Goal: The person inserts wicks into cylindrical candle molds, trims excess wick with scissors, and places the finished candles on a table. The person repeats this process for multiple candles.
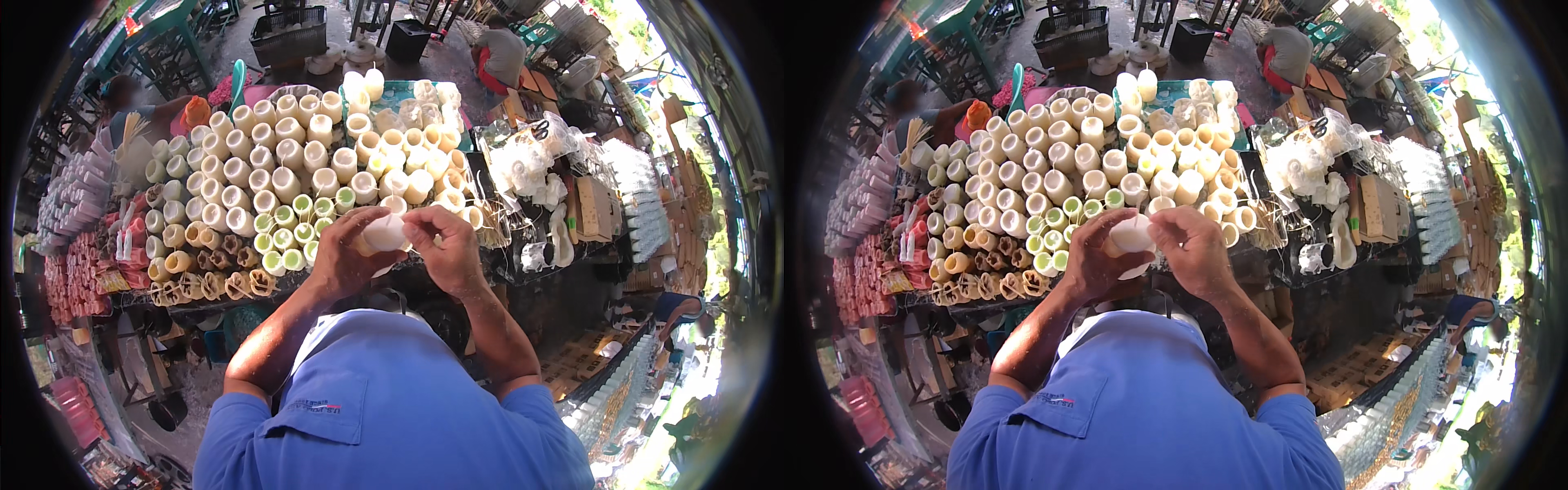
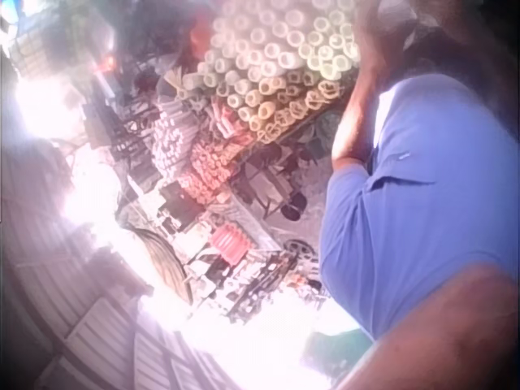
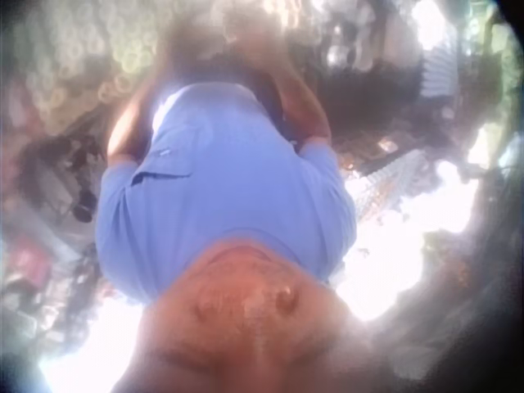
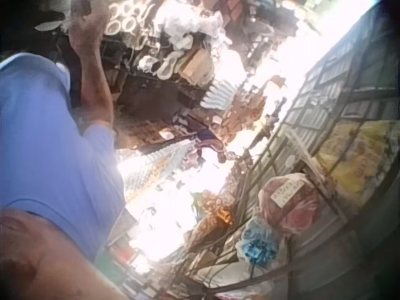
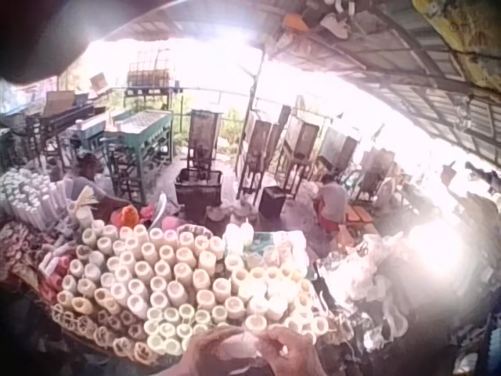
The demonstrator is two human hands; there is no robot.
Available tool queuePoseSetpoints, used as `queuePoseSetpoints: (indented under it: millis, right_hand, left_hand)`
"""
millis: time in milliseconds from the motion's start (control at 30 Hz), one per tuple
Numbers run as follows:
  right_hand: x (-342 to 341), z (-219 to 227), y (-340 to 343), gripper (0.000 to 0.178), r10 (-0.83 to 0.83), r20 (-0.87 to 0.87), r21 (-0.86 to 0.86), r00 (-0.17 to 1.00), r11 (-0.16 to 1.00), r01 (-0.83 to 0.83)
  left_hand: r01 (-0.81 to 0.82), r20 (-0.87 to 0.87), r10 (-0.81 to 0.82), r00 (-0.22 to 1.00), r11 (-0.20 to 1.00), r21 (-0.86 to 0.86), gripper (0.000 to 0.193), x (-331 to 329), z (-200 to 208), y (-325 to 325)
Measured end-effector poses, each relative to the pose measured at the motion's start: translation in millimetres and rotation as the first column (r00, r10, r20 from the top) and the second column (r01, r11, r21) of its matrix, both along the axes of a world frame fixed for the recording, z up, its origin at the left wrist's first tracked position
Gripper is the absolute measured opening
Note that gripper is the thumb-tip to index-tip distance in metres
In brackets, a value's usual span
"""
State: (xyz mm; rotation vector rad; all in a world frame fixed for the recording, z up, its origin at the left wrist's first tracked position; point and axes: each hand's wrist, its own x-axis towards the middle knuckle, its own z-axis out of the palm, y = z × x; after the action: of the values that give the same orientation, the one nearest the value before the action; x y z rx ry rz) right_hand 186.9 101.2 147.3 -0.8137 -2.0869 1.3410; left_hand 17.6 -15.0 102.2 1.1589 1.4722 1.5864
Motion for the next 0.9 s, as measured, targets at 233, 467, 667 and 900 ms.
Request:
queuePoseSetpoints:
  millis: [233,467,667,900]
  right_hand:
    - [17.0,-19.1,-4.5,0.018,-0.143,-0.01,0.004,0.99,0.99,0.143]
    - [-13.1,-31.5,-43.5,0.026,-0.042,-0.105,0.475,0.994,0.876,0.087]
    - [-20.5,-25.8,-35.4,0.037,0.061,-0.06,0.634,0.996,0.773,-0.009]
    - [-37.2,-27.0,-50.4,0.069,0.071,-0.08,0.226,0.994,0.973,-0.051]
  left_hand:
    - [-0.134,0.949,0.128,0.288,0.987,-0.092,0.035,-33.5,-31.9,26.1]
    - [-0.103,0.983,0.049,0.175,0.994,-0.031,0.045,-32.9,-35.2,21.0]
    - [-0.114,0.987,0.057,0.151,0.993,-0.039,0.05,-38.7,-41.3,15.6]
    - [-0.088,0.993,-0.005,0.118,0.996,0.016,0.057,-34.6,-33.9,-2.6]
